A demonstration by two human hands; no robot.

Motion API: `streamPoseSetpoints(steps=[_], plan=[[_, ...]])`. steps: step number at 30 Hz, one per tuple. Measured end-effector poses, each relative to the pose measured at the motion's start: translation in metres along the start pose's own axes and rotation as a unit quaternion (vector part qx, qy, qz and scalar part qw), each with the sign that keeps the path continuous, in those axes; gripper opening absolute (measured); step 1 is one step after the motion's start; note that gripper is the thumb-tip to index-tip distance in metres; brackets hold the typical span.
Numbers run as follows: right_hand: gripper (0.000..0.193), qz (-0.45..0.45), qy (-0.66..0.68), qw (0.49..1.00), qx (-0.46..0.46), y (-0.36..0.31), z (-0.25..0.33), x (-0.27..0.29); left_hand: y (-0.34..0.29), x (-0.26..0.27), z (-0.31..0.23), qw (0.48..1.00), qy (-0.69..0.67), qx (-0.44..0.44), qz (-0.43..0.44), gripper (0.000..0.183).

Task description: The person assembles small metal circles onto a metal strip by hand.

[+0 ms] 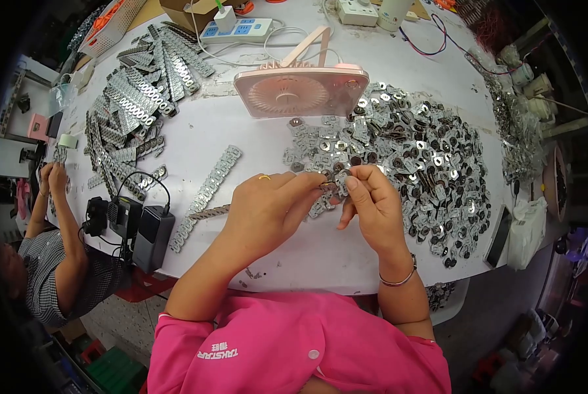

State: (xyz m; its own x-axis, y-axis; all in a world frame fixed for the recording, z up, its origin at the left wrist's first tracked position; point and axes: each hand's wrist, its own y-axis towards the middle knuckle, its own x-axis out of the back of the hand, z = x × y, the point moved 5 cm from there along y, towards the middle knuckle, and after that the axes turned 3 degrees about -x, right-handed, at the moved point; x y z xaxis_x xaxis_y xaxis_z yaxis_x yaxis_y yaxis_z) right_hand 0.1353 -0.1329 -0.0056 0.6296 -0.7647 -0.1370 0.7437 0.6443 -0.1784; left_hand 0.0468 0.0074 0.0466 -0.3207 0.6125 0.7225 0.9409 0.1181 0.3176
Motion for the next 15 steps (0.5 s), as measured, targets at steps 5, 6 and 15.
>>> streamPoseSetpoints(steps=[5, 6, 15], plan=[[0.018, -0.002, 0.019, 1.0, -0.005, -0.0011, 0.0014, 0.0004, 0.0013, 0.0023, -0.0022, 0.999, 0.034, -0.017, -0.038, 0.024], [0.018, -0.004, 0.036, 0.999, -0.014, -0.0022, 0.0007, 0.0002, 0.0011, 0.0022, -0.0021, 0.999, 0.034, -0.017, -0.037, 0.024], [0.016, -0.048, 0.036, 0.998, -0.007, -0.0089, -0.0004, -0.0021, -0.0024, -0.0049, -0.0059, 0.984, 0.156, -0.052, -0.064, 0.023]])
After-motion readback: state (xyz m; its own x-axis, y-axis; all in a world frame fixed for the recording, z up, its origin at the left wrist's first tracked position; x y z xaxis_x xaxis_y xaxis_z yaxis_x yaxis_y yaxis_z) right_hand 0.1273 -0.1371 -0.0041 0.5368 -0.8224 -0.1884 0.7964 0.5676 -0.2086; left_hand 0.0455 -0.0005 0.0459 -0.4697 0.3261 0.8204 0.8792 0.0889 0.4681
